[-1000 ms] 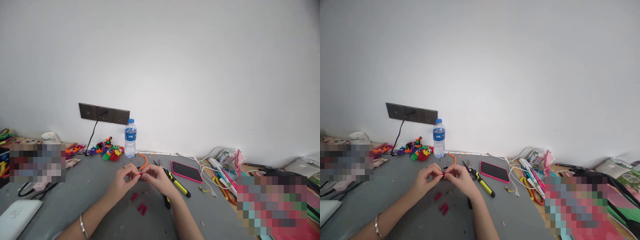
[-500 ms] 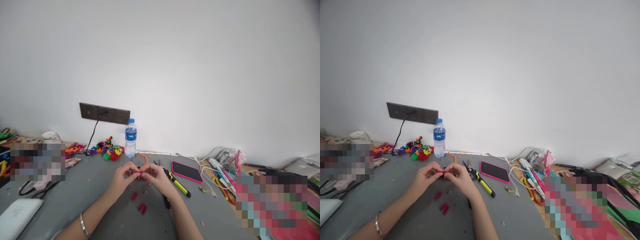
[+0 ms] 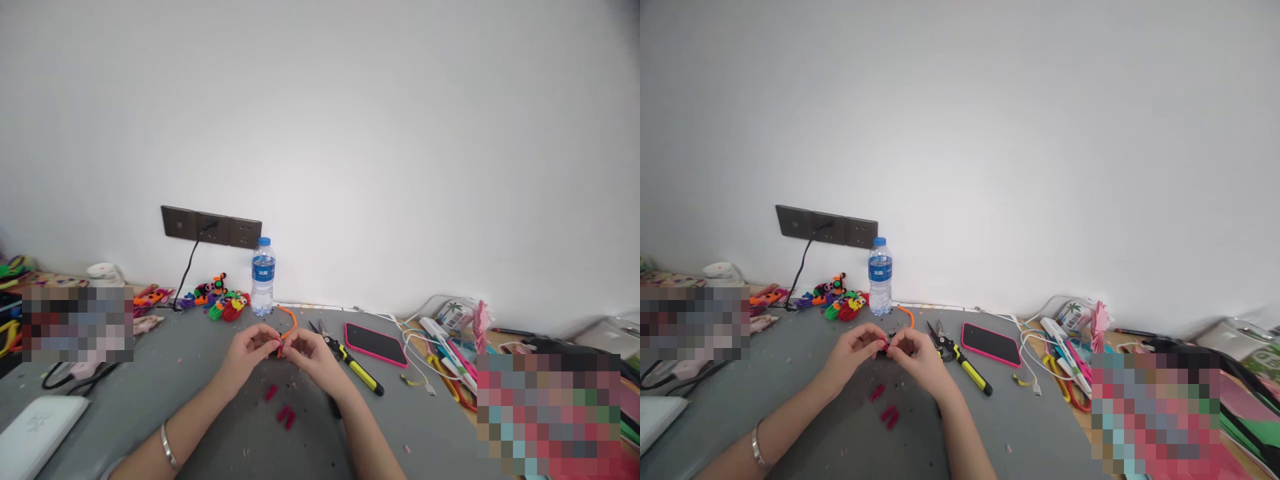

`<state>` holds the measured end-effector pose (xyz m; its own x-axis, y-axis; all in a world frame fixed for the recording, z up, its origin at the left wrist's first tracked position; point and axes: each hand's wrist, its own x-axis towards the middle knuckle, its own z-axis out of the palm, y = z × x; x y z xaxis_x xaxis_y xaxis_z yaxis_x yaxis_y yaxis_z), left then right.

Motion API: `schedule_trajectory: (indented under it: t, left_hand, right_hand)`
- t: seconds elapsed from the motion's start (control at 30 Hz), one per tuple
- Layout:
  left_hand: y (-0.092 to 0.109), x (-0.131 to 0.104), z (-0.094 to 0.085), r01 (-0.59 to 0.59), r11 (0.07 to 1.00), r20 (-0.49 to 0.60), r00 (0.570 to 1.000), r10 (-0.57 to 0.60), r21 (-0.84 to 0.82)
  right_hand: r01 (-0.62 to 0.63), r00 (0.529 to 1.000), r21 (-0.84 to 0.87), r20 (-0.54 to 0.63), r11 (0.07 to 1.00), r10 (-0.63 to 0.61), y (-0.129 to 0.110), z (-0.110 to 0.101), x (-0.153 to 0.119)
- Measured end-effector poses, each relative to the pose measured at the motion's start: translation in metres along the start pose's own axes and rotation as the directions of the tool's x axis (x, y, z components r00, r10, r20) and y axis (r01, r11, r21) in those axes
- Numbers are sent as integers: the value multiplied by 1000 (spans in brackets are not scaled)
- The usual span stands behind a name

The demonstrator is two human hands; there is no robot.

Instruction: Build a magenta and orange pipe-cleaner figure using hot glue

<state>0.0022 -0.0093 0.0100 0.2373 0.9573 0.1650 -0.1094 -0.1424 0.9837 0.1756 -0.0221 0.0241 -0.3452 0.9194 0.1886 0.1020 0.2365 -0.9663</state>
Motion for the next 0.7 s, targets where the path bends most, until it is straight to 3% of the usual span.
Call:
schedule_trajectory:
  t: [0.17,0.3,0.4,0.7]
  left_hand:
    - [0,0,2,89,978,22,996,-86,-186]
    - [-5,0,3,234,912,136,971,-199,-338]
    - [-8,-1,4,311,880,199,947,-253,-359]
    - [-7,-3,3,383,826,276,918,-287,-415]
  right_hand:
    - [22,1000,-11,-11,1000,-22,4,1,1]
    - [48,998,-51,-31,998,-50,2,2,0]
    - [73,995,-98,-58,992,-79,0,3,0]
    - [143,984,-203,-73,969,-160,0,4,0]
